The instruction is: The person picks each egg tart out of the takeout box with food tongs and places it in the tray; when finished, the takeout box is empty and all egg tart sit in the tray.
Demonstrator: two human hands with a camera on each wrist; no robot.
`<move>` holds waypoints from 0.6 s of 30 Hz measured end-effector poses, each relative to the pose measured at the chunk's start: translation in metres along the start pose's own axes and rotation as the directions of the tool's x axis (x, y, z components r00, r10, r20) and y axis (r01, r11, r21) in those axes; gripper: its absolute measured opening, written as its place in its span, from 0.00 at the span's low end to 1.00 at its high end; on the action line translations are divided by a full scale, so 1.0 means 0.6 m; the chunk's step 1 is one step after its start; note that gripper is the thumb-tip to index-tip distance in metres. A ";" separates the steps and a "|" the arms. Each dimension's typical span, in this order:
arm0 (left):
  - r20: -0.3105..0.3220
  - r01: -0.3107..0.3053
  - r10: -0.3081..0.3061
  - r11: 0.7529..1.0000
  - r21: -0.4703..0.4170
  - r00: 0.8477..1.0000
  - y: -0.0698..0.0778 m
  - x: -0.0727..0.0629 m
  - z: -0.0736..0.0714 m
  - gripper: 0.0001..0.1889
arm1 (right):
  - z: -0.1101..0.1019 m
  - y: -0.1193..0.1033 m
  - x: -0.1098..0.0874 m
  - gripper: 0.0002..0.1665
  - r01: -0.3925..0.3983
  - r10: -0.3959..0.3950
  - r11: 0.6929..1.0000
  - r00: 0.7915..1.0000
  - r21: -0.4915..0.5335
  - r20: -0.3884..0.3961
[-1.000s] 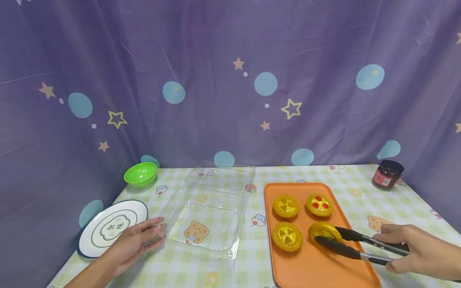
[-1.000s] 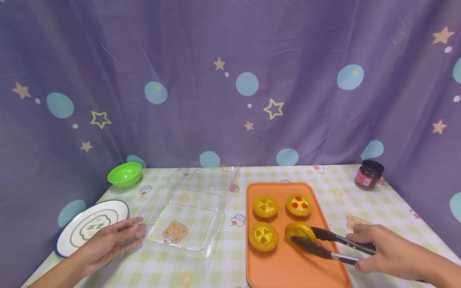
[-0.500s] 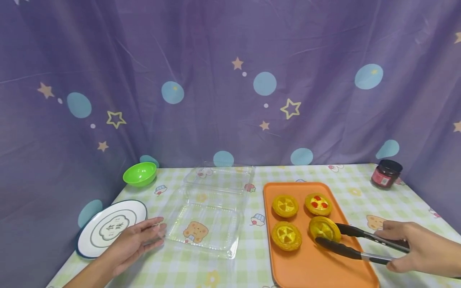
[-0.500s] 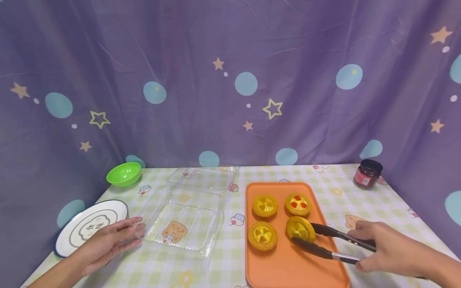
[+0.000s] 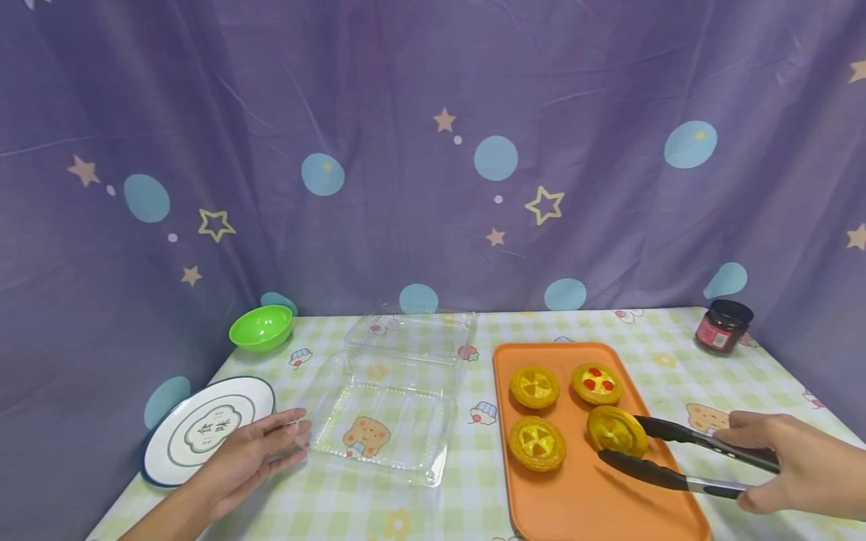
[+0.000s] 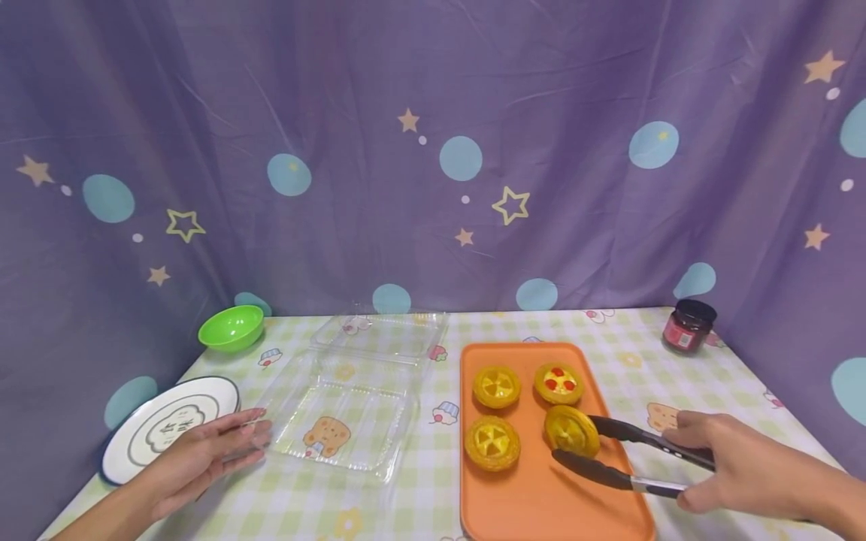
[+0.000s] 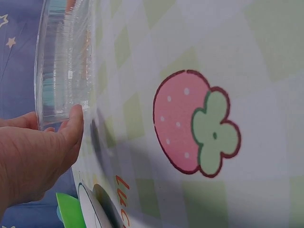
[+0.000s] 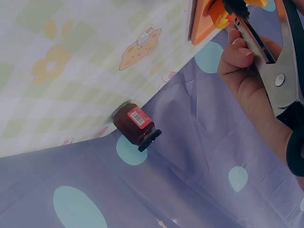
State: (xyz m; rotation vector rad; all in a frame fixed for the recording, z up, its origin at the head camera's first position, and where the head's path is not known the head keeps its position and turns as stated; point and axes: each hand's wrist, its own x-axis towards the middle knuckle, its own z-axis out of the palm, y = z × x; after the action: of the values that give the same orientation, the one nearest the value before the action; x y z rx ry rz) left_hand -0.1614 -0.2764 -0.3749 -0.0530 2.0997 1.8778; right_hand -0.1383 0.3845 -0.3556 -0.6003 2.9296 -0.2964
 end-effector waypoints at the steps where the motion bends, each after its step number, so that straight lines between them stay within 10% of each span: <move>1: 0.000 0.000 0.000 1.000 0.001 1.000 0.000 0.000 0.000 0.34 | 0.000 -0.001 -0.001 0.38 0.005 -0.005 1.000 1.000 -0.006 -0.011; 18: 0.001 0.005 -0.005 1.000 -0.001 1.000 0.000 0.001 -0.002 0.35 | -0.004 -0.020 -0.012 0.44 0.081 -0.094 0.994 0.978 -0.078 -0.184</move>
State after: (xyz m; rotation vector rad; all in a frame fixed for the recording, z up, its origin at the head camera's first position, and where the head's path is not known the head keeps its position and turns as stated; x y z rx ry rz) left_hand -0.1625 -0.2777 -0.3752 -0.0575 2.0960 1.8756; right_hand -0.1276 0.3768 -0.3498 -0.7526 3.1104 -0.2752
